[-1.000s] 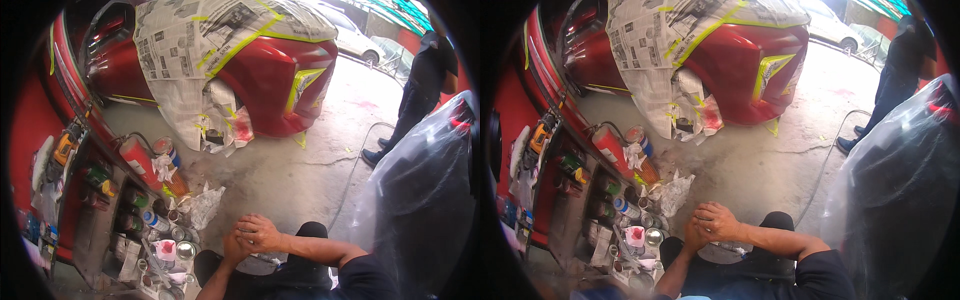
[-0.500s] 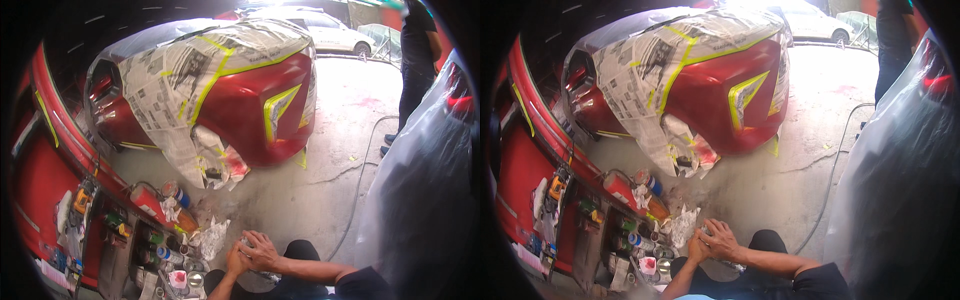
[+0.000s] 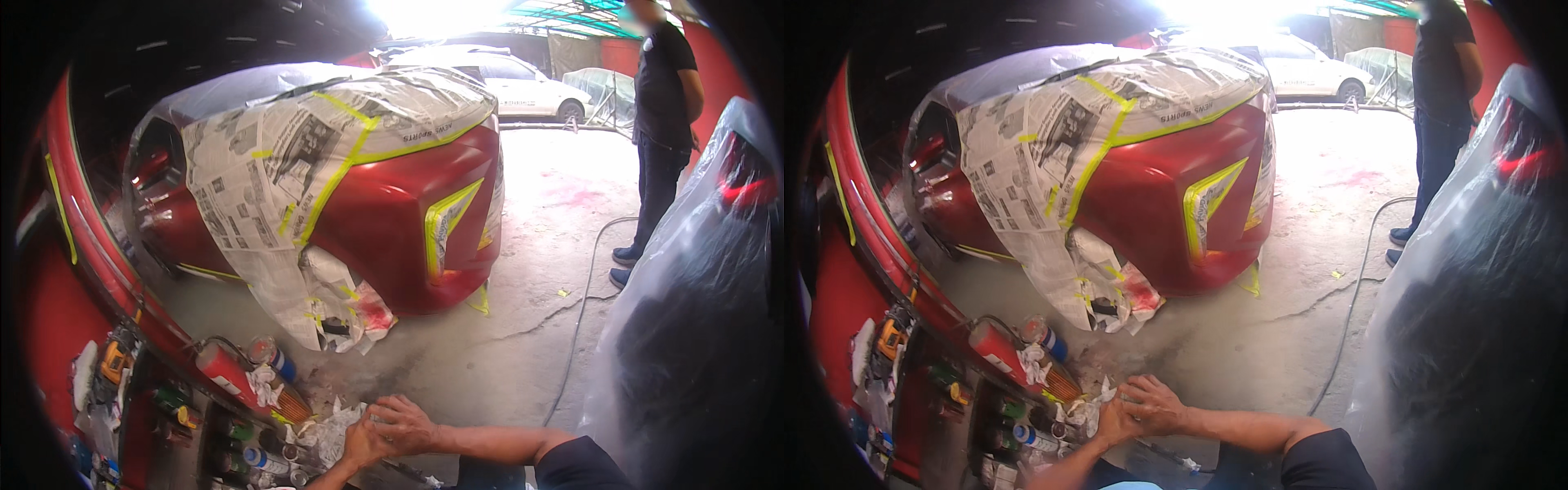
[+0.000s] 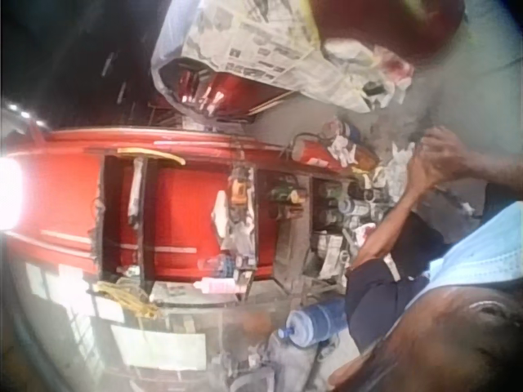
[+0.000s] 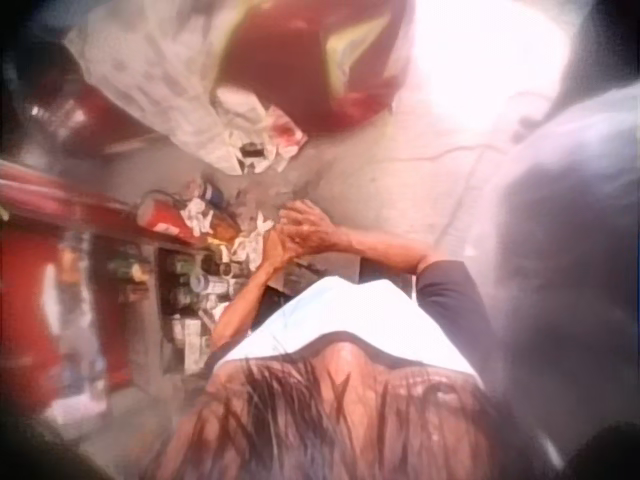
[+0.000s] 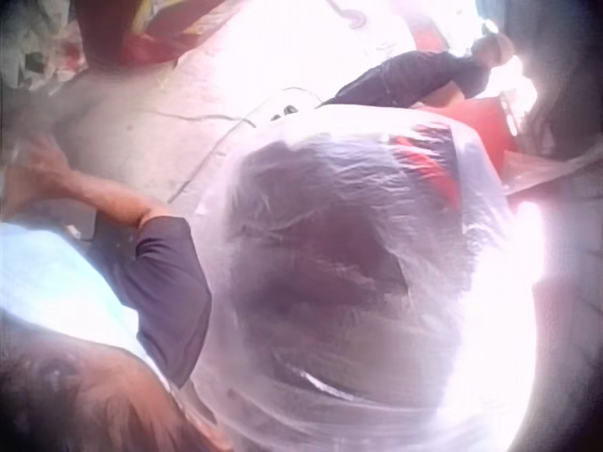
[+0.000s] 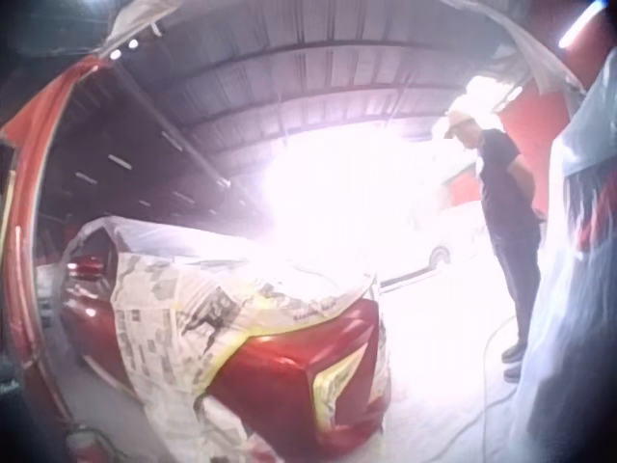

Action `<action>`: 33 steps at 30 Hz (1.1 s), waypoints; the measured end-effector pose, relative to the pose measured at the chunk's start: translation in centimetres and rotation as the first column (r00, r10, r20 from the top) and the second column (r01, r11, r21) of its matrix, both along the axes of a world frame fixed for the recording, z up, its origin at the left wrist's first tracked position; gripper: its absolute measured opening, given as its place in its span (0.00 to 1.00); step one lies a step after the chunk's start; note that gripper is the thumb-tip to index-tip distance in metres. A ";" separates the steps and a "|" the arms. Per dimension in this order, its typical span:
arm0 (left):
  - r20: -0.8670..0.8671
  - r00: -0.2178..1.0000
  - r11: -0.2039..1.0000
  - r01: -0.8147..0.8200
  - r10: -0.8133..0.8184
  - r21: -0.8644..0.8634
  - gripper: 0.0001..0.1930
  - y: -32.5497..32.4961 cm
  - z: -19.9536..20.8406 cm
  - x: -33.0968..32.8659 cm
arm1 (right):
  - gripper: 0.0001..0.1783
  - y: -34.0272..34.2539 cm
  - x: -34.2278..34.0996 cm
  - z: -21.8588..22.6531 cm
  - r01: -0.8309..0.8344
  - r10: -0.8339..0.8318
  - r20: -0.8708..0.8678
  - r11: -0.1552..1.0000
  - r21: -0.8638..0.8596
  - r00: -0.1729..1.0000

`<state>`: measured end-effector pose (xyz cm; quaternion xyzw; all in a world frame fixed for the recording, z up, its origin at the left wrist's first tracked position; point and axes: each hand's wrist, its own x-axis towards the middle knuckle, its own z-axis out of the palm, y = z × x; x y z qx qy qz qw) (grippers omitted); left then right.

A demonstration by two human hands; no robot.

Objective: The person pours liquid from one container into another, then applies paint to the exterior panels of a car using a spray gun.

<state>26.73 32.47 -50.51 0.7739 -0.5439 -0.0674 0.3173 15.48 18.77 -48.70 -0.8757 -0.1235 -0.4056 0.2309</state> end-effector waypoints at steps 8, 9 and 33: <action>0.063 0.988 0.983 0.145 -0.138 -0.112 0.32 -0.2 -2.8 2.0 | 0.23 -1.2 0.8 -0.3 -0.133 0.128 -0.052 0.986 -0.096 0.990; 0.075 0.987 0.981 0.150 -0.141 -0.121 0.32 -0.4 -3.0 2.5 | 0.23 -1.2 1.2 -0.2 -0.128 0.124 -0.042 0.986 -0.108 0.991; 0.075 0.997 0.990 0.030 -0.020 -0.140 0.27 -0.9 -3.0 2.6 | 0.18 1.4 1.9 0.1 0.259 -0.256 -0.078 0.966 0.021 0.963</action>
